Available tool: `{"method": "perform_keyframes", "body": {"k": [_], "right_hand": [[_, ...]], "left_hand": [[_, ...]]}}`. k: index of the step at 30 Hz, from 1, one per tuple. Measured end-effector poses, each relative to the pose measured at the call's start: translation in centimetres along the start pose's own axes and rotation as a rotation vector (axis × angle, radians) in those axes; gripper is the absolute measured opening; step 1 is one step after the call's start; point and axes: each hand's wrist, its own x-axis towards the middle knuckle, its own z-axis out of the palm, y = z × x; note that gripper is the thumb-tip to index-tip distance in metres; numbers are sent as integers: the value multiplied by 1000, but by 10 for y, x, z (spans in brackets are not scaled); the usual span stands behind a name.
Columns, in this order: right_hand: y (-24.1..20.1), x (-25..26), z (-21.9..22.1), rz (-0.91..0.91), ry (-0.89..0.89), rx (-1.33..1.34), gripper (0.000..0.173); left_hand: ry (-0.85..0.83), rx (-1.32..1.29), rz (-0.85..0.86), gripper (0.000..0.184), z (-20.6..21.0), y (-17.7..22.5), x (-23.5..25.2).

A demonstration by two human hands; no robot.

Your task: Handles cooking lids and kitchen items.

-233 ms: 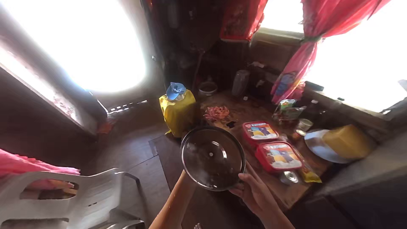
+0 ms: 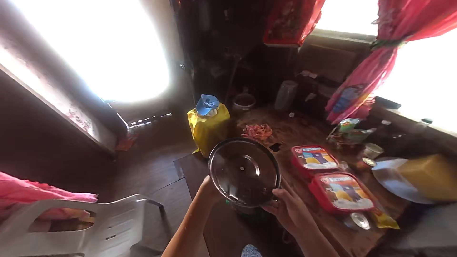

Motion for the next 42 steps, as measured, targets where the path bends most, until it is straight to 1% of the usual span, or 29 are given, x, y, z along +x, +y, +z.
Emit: {"method": "perform_keyframes", "body": {"k": [1,3,4,5,7,9,11,15,21,25,28,33,37,41,42], "right_hand": [[-1,12,7,-1,13,-14,68],[-5,36,18,4,48,-22,64],[-7,48,23,10,60,-23,64],[-8,61,26,17,62,-22,64],[-10,87,34,22,61,-27,64],[-15,115,42,25,62,-34,62],[-19,144,48,27,61,-31,62],[-31,207,60,36,51,-43,66],[-50,304,75,61,61,-32,71],[-59,366,81,79,93,-49,67],[-65,411,86,77,140,-35,66],[-76,481,98,19,199,-47,63],[-82,540,105,-20,279,19,58],[-77,598,98,-92,346,64,49],[-73,611,92,-124,392,40,46]], "left_hand": [[3,42,18,41,-9,12,12],[-11,216,10,61,-20,41,31],[9,326,4,67,-22,54,38],[41,424,-3,68,-23,66,45],[109,571,5,58,-22,86,62],[76,638,10,48,-24,105,84],[22,669,2,46,-25,123,109],[-3,716,-15,53,-22,158,167],[54,819,-26,57,-16,194,264],[120,840,-9,60,-18,205,332],[130,845,3,60,-25,214,387],[106,854,-12,60,-25,237,475],[90,858,-26,62,-18,258,546],[56,863,-45,58,-13,279,618],[54,865,-58,58,-12,283,635]]}}
